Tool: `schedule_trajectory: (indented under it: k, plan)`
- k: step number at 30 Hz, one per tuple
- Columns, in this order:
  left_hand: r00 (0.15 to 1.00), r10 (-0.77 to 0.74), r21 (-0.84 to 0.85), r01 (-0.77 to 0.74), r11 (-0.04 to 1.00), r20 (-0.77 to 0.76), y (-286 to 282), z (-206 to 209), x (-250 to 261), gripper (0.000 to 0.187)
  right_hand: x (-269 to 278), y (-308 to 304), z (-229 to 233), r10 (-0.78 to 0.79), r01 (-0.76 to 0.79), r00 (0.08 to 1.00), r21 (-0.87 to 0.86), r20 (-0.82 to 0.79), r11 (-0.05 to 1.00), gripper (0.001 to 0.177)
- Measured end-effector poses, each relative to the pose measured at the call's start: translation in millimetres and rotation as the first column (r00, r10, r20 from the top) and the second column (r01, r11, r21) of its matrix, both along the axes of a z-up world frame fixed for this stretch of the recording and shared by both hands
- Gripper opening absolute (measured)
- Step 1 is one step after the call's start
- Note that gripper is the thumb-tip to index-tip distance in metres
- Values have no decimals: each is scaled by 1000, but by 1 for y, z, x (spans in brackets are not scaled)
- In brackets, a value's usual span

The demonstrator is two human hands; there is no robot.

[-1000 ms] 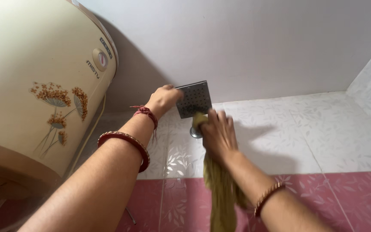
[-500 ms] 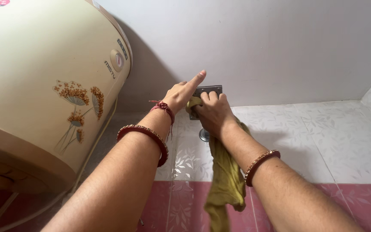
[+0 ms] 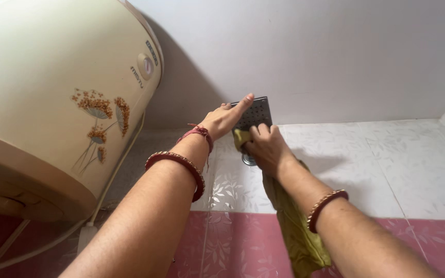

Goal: The person wipes a wall-mounted shower head with a yellow cloth, then moves to a basin of water on the floor. They rinse a dark cloth in the basin and continue wiping the basin's rim and interior with the yellow cloth.

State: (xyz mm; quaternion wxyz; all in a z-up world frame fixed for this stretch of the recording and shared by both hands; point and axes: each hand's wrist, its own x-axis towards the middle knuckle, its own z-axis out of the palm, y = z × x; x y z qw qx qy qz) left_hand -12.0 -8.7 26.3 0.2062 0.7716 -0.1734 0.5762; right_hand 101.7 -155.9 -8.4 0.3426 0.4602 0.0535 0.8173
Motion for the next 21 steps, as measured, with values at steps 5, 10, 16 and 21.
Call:
schedule_trajectory:
  k: [5, 10, 16, 21]
  plan:
    - [997, 79, -55, -79, 995, -6, 1, -3, 3, 124, -14, 0, 4, 18, -20, 1000, 88, 22, 996, 12]
    - [996, 88, -36, -88, 995, 2, 2, 2, 10, 124, -3, -12, -2, 26, -17, 996, 94, -91, 995, 6]
    - [992, 120, 8, -120, 993, 26, 1, -4, 7, 121, 7, -27, 1, -184, 205, 959, 79, -214, 976, 18]
    - [988, 151, 5, -151, 988, 20, 1, -17, -8, 114, 24, -57, -31, -140, 182, 909, 70, -393, 981, 21]
